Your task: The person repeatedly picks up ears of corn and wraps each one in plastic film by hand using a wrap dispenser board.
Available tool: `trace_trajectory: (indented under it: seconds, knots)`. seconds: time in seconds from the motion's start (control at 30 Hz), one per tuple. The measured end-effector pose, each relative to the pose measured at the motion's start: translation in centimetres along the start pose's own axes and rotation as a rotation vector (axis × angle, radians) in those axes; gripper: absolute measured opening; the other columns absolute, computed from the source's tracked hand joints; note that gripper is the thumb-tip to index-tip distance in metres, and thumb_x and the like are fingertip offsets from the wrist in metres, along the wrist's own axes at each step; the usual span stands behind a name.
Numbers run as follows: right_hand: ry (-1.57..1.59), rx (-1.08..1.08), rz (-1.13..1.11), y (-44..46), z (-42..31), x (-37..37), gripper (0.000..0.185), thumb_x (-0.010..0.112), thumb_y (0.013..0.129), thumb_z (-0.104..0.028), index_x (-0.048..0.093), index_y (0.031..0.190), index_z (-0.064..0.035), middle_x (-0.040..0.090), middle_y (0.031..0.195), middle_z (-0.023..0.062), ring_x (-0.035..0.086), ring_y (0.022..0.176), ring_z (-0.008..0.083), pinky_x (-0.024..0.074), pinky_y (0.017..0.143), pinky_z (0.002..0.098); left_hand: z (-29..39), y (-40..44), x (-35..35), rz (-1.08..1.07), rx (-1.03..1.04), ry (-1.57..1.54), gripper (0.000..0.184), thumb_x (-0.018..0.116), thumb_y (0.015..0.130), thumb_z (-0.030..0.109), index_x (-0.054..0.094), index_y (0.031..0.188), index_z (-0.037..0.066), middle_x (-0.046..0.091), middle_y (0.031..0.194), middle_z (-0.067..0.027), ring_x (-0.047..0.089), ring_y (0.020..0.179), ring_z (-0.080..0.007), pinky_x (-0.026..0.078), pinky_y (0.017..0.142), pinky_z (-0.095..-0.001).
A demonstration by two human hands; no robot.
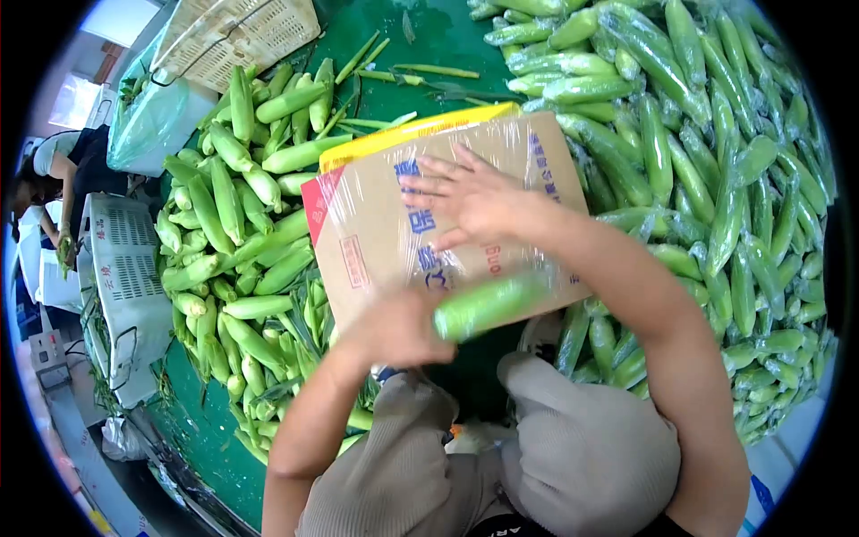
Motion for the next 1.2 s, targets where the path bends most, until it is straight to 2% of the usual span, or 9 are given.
trace_trajectory:
  seconds: [0.2,0.3,0.57,0.8,0.87,0.93,1.03,1.13,1.2]
  knots:
    - [0.073,-0.042,0.241,-1.3,-0.9,0.2,0.079,0.073,0.085,-0.054,0.052,0.15,-0.0136,0.04,0.162,0.0124,0.028,0.154,0.0323,0.0239,0.121,0.0613,-1.1,-5.6,12.7,-0.82,-0.144,-0.467,0.067,0.084,0.079,0.031,0.061,0.137,0.006,0.072,0.121,-0.0145,0.067,0.114,-0.026,0.051,0.1,-0.0379]
    - [0.689,-0.254,-0.026,-7.5,-9.3,-0.3,0.076,0.08,0.076,-0.056,0.062,0.131,-0.007,0.062,0.123,0.0184,0.06,0.118,0.0407,0.0465,0.105,0.0487,-2.2,-6.5,9.9,-0.397,0.23,-0.335,0.073,0.086,0.072,0.027,0.061,0.139,0.009,0.066,0.121,-0.0179,0.062,0.115,-0.0381,0.049,0.102,-0.0431]
    - [1.641,0.128,-0.042,-10.5,-13.2,1.5,0.097,0.091,0.077,-0.028,0.036,0.152,-0.0043,0.061,0.127,0.0129,0.062,0.11,0.0241,0.0522,0.092,0.0379,-9.6,-9.7,-4.7,1.01,0.014,-0.516,0.037,0.072,0.089,0.023,0.065,0.118,0.002,0.069,0.109,-0.0147,0.066,0.103,-0.0275,0.054,0.093,-0.0435]
    - [2.184,0.809,0.582,-10.3,-10.3,5.8,0.07,0.043,0.103,-0.067,0.044,0.141,-0.0095,0.059,0.132,0.0125,0.063,0.118,0.0234,0.0618,0.084,0.0421,2.4,-5.2,-5.2,1.34,0.502,-0.991,0.015,0.068,0.093,0.01,0.057,0.101,0.005,0.067,0.085,-0.013,0.066,0.076,-0.0261,0.056,0.077,-0.0399]
    - [2.758,0.221,0.233,-10.2,-11.3,5.6,0.068,0.042,0.104,-0.066,0.049,0.143,-0.0109,0.063,0.131,0.0097,0.062,0.121,0.0217,0.0536,0.1,0.0418,3.8,-6.1,-4.5,1.374,0.71,-0.862,0.016,0.072,0.093,0.014,0.059,0.1,0.007,0.069,0.089,-0.0153,0.068,0.081,-0.0277,0.057,0.079,-0.0414]
    - [2.563,0.481,0.177,-9.3,-12.8,6.2,0.074,0.042,0.102,-0.069,0.05,0.147,-0.0109,0.062,0.138,0.0082,0.058,0.13,0.0228,0.0493,0.106,0.0415,7.5,-5.3,-5.4,0.958,0.914,-0.597,0.024,0.078,0.091,0.024,0.063,0.098,0.008,0.07,0.096,-0.0156,0.069,0.089,-0.0314,0.057,0.083,-0.0438]
    - [1.888,-0.044,0.045,-10.7,-9.8,4.0,0.089,0.071,0.084,-0.067,0.052,0.146,-0.0072,0.058,0.144,0.0085,0.053,0.135,0.0235,0.0422,0.112,0.042,10.3,-5.1,-6.4,0.867,0.942,-0.312,0.037,0.083,0.083,0.032,0.068,0.109,0.01,0.07,0.102,-0.007,0.068,0.095,-0.0296,0.053,0.088,-0.0424]
    - [1.751,0.123,0.203,-11.3,-11.2,-0.1,0.077,0.087,0.076,-0.046,0.057,0.133,-0.0038,0.064,0.116,0.0068,0.061,0.108,0.0203,0.0489,0.095,0.0365,0.1,-2.0,-8.9,0.987,0.154,-0.58,0.044,0.073,0.094,0.031,0.062,0.127,0.005,0.071,0.103,-0.0157,0.071,0.088,-0.0327,0.057,0.077,-0.0417]
    - [1.793,0.439,0.212,-11.2,-11.4,-0.3,0.065,0.091,0.076,-0.03,0.058,0.125,-0.0014,0.066,0.096,0.0067,0.065,0.088,0.0193,0.0529,0.081,0.0336,-0.1,-1.0,-9.5,0.979,0.269,-0.425,0.046,0.07,0.097,0.029,0.058,0.134,0.002,0.071,0.106,-0.0129,0.07,0.09,-0.0264,0.056,0.079,-0.0372]
Point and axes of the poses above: each hand's wrist, its own y-axis towards the middle knuckle, its own x-axis out of the palm, z = x × y, the point moved 6 cm from there along y, towards the middle knuckle
